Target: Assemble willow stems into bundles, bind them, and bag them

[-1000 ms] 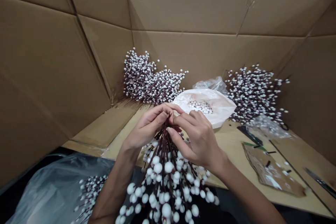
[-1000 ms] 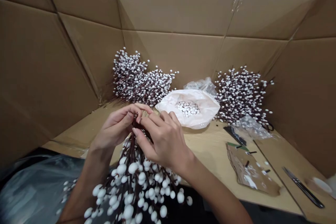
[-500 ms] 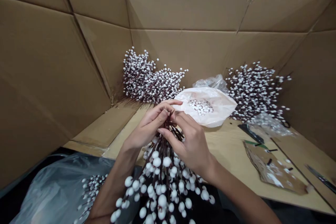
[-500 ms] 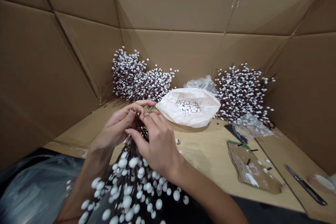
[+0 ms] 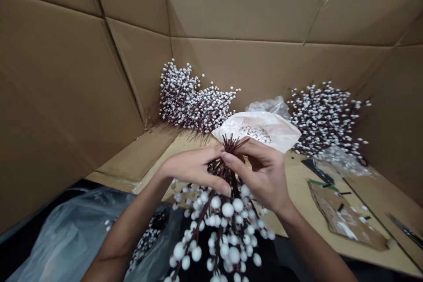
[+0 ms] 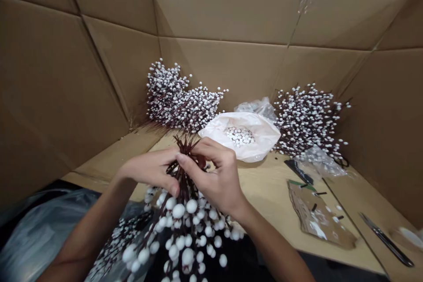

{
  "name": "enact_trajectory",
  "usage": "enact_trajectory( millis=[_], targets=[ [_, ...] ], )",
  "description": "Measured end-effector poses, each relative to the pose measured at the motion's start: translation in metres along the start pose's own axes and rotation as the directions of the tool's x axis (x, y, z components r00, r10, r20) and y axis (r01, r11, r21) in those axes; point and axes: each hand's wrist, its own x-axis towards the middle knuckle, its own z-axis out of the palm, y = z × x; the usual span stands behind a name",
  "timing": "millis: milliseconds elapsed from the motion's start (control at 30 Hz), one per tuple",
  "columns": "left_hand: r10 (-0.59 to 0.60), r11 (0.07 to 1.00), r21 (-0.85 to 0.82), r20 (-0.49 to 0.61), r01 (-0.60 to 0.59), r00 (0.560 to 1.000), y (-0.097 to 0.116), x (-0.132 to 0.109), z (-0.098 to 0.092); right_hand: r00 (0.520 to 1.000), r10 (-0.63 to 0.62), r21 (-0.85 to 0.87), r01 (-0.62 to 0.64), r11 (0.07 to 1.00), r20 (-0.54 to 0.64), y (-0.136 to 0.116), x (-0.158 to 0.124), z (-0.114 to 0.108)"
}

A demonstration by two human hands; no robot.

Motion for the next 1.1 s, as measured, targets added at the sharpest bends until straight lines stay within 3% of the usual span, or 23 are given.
enact_trajectory(
  millis=[100,233,500,700,900,1100],
  targets=[
    [0.058,0.995,-0.082,-0.001,-0.058,0.998,0.015,0.009,0.004,1.000,0.000,0.011,0.000,1.000,0.019,-0.010,0.007,-0.008],
    [-0.043,0.979,-0.203,-0.079,0.026,0.996,0.030,0.015,0.014,0.996,-0.054,-0.011,0.054,0.998,0.071,-0.019,0.019,-0.018],
    [-0.064,0.915,-0.399,-0.267,-0.050,0.962,0.032,0.021,0.028,0.969,-0.104,-0.071,0.122,0.990,0.226,-0.022,0.035,-0.030],
    [-0.051,0.822,-0.557,-0.274,-0.115,0.960,0.037,0.028,0.034,0.961,-0.100,-0.090,0.127,0.988,0.258,-0.022,0.039,-0.037],
    [0.003,0.857,-0.501,-0.222,-0.117,0.975,0.041,0.033,0.033,0.968,-0.135,-0.153,0.170,0.974,0.213,-0.023,0.034,-0.037],
    [0.003,0.951,-0.292,-0.327,-0.104,0.945,0.048,0.029,0.035,0.952,-0.188,-0.234,0.245,0.941,0.241,-0.028,0.029,-0.039]
  ],
)
